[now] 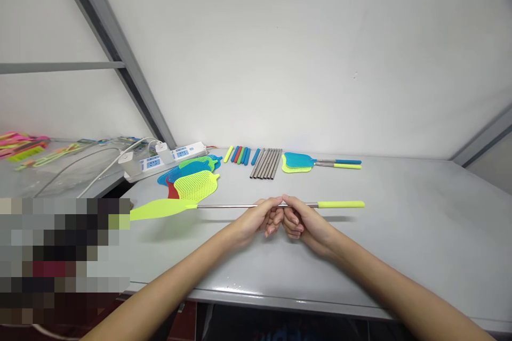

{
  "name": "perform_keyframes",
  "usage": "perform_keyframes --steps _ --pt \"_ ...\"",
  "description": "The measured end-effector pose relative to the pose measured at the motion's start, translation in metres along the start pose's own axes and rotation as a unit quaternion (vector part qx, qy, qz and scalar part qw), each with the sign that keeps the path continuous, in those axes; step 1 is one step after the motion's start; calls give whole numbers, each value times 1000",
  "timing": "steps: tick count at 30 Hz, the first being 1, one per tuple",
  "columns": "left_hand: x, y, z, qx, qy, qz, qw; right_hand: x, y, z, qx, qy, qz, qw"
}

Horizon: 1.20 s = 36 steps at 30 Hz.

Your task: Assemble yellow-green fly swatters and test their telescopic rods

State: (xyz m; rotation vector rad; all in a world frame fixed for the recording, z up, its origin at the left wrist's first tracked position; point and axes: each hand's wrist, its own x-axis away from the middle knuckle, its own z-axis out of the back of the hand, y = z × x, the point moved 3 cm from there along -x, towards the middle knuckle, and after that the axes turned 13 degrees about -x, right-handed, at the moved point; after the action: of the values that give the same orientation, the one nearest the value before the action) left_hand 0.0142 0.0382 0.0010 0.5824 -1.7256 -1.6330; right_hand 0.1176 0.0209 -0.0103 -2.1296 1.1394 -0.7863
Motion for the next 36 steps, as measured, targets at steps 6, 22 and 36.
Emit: perform_keyframes --steps 6,22,36 --pt "-2 -6 3 45 12 22 999 -5 5 5 -40 11 -18 999" --pt "-9 -19 1 136 -11 104 985 -8 9 9 -106 41 -64 991" --pt "-10 -20 3 154 -23 117 981 -8 10 10 -98 50 -57 992"
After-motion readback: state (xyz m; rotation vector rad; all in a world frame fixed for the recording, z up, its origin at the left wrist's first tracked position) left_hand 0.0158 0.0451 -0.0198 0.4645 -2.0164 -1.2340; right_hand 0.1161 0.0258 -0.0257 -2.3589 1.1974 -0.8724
